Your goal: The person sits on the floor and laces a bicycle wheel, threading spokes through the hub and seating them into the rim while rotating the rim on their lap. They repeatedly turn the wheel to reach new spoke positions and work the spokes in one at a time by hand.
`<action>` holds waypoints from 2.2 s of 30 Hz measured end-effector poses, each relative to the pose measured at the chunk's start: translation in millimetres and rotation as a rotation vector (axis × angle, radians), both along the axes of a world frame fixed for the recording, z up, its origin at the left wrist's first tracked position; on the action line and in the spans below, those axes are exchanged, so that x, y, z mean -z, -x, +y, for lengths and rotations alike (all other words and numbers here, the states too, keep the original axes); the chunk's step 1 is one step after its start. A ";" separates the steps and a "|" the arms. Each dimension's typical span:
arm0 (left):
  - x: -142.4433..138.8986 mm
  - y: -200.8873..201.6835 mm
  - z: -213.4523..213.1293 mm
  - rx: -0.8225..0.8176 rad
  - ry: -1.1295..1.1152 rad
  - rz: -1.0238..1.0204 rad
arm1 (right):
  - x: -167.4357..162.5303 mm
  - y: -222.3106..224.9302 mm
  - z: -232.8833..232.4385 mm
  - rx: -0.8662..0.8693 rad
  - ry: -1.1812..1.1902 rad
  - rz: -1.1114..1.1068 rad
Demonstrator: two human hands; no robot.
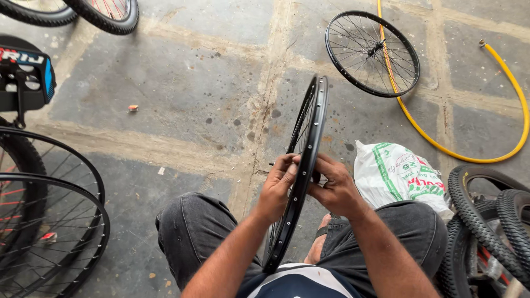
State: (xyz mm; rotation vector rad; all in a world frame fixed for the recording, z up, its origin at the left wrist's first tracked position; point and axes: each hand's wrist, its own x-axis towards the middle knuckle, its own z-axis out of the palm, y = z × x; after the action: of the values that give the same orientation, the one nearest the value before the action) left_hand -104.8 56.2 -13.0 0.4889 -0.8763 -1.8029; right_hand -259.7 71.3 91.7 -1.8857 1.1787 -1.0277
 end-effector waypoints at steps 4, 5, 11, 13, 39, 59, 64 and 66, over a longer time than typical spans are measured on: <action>-24.3 -5.2 -3.4 -0.313 -0.008 -0.155 | 2.7 -6.6 1.2 0.064 0.064 -0.019; -32.6 -9.9 -8.1 -0.393 0.001 -0.198 | 6.7 -10.0 2.1 0.088 0.105 -0.011; -89.6 -12.5 -32.9 -0.192 0.427 -0.584 | 46.4 -32.1 9.9 0.373 0.469 0.038; -102.0 -8.5 -31.3 -0.195 0.438 -0.710 | 59.7 -36.2 12.9 0.467 0.429 -0.038; -19.1 -26.8 52.4 -0.371 0.597 -0.744 | 103.3 -7.0 -13.3 0.184 -0.217 -0.706; 13.5 -15.7 36.9 -0.497 0.725 -0.823 | 84.1 12.7 -28.2 -0.308 -0.546 -0.996; 6.3 -15.8 43.7 -0.389 0.629 -0.785 | 63.9 25.9 -35.0 -0.402 -0.576 -0.873; 1.2 -15.1 46.2 -0.412 0.609 -0.772 | 57.9 22.7 -31.9 -0.282 -0.408 -0.681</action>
State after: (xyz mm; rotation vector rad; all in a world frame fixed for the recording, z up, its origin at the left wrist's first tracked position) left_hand -89.7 102.4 -14.2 0.8981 -1.6351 -0.8756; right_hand -282.4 39.3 33.8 -1.1903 0.6346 -1.0505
